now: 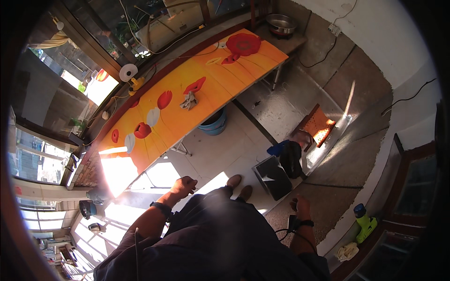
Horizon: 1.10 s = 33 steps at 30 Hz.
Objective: The person wipes a large yellow panel with a cloth, connects a small white circular fan to a yellow power strip to test it, and then mounts the fan into a red floral-shaped base on the panel while adjusting a metal track at the edge.
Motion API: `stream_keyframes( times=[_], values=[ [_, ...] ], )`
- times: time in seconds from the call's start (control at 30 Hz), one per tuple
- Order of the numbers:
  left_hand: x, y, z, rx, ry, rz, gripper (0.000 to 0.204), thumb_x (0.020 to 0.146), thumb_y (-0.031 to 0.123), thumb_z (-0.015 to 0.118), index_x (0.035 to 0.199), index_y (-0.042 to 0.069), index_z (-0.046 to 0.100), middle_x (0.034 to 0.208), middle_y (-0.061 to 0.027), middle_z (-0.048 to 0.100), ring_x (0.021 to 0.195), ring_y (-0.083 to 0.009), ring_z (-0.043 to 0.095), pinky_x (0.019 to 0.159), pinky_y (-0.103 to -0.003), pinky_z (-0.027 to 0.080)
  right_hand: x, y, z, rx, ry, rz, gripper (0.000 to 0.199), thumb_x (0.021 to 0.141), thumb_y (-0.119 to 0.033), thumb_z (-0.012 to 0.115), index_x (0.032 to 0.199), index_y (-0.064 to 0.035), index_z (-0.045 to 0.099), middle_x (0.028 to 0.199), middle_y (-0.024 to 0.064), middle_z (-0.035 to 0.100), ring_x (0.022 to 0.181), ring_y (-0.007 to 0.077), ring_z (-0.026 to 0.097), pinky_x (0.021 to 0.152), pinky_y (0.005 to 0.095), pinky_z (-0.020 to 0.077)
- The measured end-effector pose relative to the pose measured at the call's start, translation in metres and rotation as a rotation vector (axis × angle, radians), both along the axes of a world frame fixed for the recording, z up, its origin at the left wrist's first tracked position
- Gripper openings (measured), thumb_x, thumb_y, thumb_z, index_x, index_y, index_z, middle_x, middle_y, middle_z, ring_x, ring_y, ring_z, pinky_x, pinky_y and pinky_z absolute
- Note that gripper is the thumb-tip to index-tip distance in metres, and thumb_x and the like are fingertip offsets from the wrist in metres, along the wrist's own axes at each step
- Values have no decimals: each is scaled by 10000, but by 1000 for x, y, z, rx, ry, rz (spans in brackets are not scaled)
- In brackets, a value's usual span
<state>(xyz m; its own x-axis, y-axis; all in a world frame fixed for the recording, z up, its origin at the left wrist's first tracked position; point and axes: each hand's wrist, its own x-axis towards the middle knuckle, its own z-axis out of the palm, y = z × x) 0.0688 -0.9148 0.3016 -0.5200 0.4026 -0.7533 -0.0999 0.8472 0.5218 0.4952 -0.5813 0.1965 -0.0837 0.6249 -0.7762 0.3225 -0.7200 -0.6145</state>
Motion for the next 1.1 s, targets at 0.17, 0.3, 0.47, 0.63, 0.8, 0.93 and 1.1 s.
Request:
stream_keyframes(
  times=[0.17, 0.3, 0.47, 0.63, 0.8, 0.93, 1.1],
  values=[
    [-1, 0, 4, 5, 7, 1, 364, 969, 377, 591, 1049, 26, 637, 891, -79, 708, 753, -159, 692, 597, -305, 522, -13, 0, 19, -11, -26, -12, 338, 984, -281, 587, 1150, 13, 560, 958, 128, 618, 692, 234, 645, 546, 351, 481],
    [0, -1, 6, 8, 10, 7, 363, 969, 375, 591, 1051, 24, 637, 886, -79, 710, 749, -161, 695, 594, -304, 523, -19, 0, 27, -16, -32, -9, 341, 980, -279, 593, 1150, 15, 563, 951, 133, 617, 682, 233, 638, 538, 346, 473],
    [1, -3, 3, 17, 23, 3, 362, 969, 372, 591, 1047, 22, 640, 877, -79, 711, 734, -161, 691, 584, -302, 519, -9, 3, 8, -12, -2, 0, 347, 979, -285, 596, 1138, 22, 567, 950, 139, 616, 663, 235, 634, 518, 348, 463],
    [2, -10, 0, 20, 37, -1, 361, 970, 370, 590, 1030, 19, 648, 873, -76, 714, 720, -155, 687, 576, -299, 513, -8, 0, 7, -13, -2, 26, 353, 975, -291, 602, 1131, 24, 569, 949, 143, 620, 665, 240, 643, 512, 351, 466],
    [10, -14, 0, 10, 19, 20, 362, 971, 369, 585, 1036, 17, 646, 874, -74, 712, 723, -154, 686, 572, -296, 509, 0, 0, -8, -15, -12, 48, 349, 969, -313, 606, 1136, -7, 582, 953, 126, 635, 676, 240, 652, 533, 349, 490],
    [17, -18, 0, 5, -13, 75, 368, 973, 365, 579, 1039, 8, 640, 897, -83, 708, 734, -161, 688, 569, -296, 507, 6, 6, -22, -58, -14, 72, 342, 960, -353, 608, 1136, -60, 598, 966, 89, 645, 701, 225, 652, 580, 355, 507],
    [23, -32, 5, 44, -41, 134, 328, 960, 274, 603, 1059, -35, 646, 896, -112, 702, 749, -196, 695, 671, -331, 543, -9, 6, -15, -60, 30, 101, 318, 968, -332, 588, 1120, -54, 614, 928, 71, 644, 690, 188, 644, 600, 334, 519]
  ],
)
